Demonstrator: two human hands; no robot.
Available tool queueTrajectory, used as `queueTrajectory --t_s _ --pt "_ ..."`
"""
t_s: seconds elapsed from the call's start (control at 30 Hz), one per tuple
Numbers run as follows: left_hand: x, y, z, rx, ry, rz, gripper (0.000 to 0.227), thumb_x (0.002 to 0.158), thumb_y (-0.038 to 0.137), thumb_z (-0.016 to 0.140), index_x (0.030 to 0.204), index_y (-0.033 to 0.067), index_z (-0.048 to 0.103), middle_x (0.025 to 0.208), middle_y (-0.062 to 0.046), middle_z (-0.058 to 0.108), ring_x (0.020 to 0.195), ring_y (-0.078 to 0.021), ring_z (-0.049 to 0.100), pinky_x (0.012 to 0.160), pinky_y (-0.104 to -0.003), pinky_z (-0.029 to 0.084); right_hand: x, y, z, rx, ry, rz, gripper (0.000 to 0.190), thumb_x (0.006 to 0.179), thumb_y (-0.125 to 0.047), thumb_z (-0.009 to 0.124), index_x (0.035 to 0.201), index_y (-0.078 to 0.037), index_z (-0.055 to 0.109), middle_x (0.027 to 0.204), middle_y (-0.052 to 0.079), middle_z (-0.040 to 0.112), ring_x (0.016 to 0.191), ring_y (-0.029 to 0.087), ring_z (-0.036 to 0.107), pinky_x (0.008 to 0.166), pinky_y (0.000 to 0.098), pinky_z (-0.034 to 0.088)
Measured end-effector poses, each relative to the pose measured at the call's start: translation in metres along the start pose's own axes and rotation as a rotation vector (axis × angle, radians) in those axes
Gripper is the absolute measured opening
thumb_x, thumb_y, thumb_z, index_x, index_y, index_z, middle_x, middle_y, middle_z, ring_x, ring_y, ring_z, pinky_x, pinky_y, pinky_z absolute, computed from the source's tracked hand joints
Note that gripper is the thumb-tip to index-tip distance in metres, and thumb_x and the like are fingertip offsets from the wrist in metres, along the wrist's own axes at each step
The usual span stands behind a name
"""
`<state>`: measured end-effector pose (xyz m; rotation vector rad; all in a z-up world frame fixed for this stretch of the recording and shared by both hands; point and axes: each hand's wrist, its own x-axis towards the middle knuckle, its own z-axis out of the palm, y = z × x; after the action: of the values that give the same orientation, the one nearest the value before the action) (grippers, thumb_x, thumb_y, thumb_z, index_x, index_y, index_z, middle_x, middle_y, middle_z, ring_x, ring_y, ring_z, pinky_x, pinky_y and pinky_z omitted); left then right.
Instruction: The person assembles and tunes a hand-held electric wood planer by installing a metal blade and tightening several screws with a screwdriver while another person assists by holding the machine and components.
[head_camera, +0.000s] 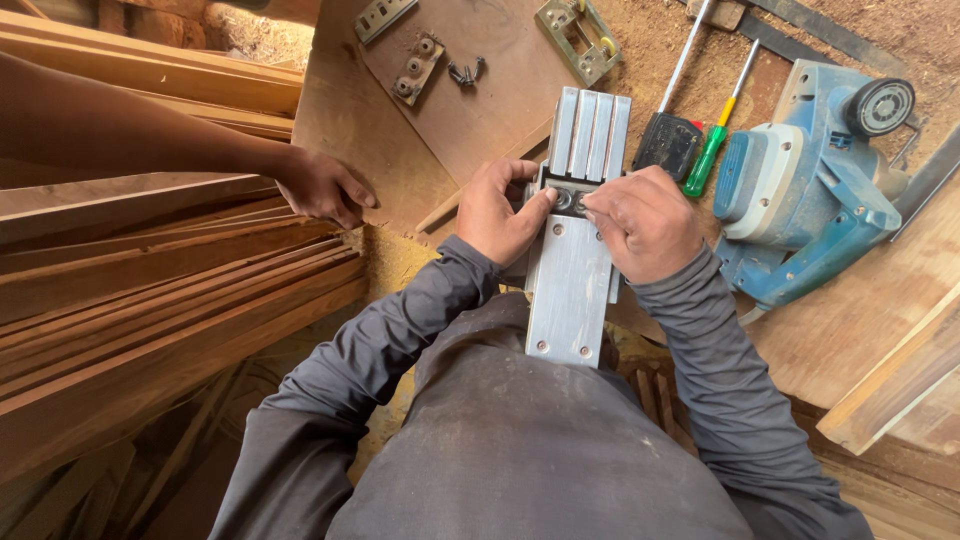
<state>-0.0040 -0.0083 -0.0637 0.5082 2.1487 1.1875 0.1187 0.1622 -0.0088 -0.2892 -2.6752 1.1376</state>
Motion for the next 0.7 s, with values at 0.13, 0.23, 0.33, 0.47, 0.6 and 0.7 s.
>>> queueTrajectory --t_s 0.13,0.23,0.33,0.47,0.6,0.7 --pt "-0.0003 0.0009 -0.0011 -0.007 0.001 -0.006 0.037 0.083 0.02 0.082 0.112 0.0004 0.07 0.098 -0.012 0.068 0.082 -0.0207 0.07 0.077 -0.034 0.058 0.0014 0.0006 0.0002 -0.007 -0.019 -0.037 0.018 0.083 0.003 0.081 0.098 -0.001 0.072 0.098 0.012 0.072 0.092 0.03 0.066 0.083 0.0396 0.055" --pt "0.0002 0.0008 -0.002 -0.025 -0.006 -0.007 0.036 0.083 0.021 0.081 0.111 0.0005 0.07 0.099 -0.012 0.068 0.083 -0.0205 0.07 0.077 -0.033 0.058 0.0026 0.0015 0.0009 -0.003 -0.037 -0.036 0.017 0.082 0.001 0.081 0.097 -0.001 0.072 0.098 0.012 0.072 0.094 0.03 0.066 0.084 0.0399 0.054" --pt "-0.0008 0.0008 -0.0022 -0.017 -0.008 0.005 0.035 0.084 0.02 0.082 0.111 0.0005 0.07 0.099 -0.012 0.067 0.083 -0.0205 0.07 0.078 -0.033 0.058 0.0022 0.0017 0.0025 0.004 -0.037 -0.015 0.016 0.084 0.001 0.08 0.098 0.0 0.072 0.098 0.012 0.071 0.094 0.029 0.066 0.084 0.0394 0.054" --pt "-0.0008 0.0014 -0.0009 -0.031 0.001 0.003 0.035 0.084 0.02 0.082 0.11 0.0005 0.069 0.1 -0.012 0.067 0.084 -0.0201 0.07 0.078 -0.033 0.058 0.0019 0.002 0.0052 -0.011 -0.021 0.002 0.017 0.083 0.0 0.08 0.098 -0.001 0.072 0.096 0.012 0.069 0.092 0.03 0.064 0.083 0.04 0.054" --pt "-0.001 0.0017 -0.001 -0.042 -0.005 -0.003 0.035 0.084 0.019 0.082 0.111 0.0004 0.069 0.1 -0.011 0.067 0.083 -0.0195 0.069 0.077 -0.032 0.058 0.0014 0.0028 0.0076 -0.032 -0.001 0.02 0.018 0.082 -0.005 0.083 0.094 -0.001 0.071 0.093 0.012 0.067 0.089 0.03 0.063 0.081 0.0405 0.053" --pt "-0.0012 0.0026 -0.0009 -0.057 -0.014 -0.021 0.034 0.084 0.019 0.081 0.11 0.0006 0.069 0.1 -0.011 0.067 0.083 -0.0189 0.069 0.077 -0.032 0.058 0.0014 0.0018 0.0098 -0.057 0.027 0.052 0.019 0.082 -0.007 0.085 0.089 -0.001 0.068 0.09 0.013 0.065 0.088 0.031 0.061 0.079 0.0414 0.052"
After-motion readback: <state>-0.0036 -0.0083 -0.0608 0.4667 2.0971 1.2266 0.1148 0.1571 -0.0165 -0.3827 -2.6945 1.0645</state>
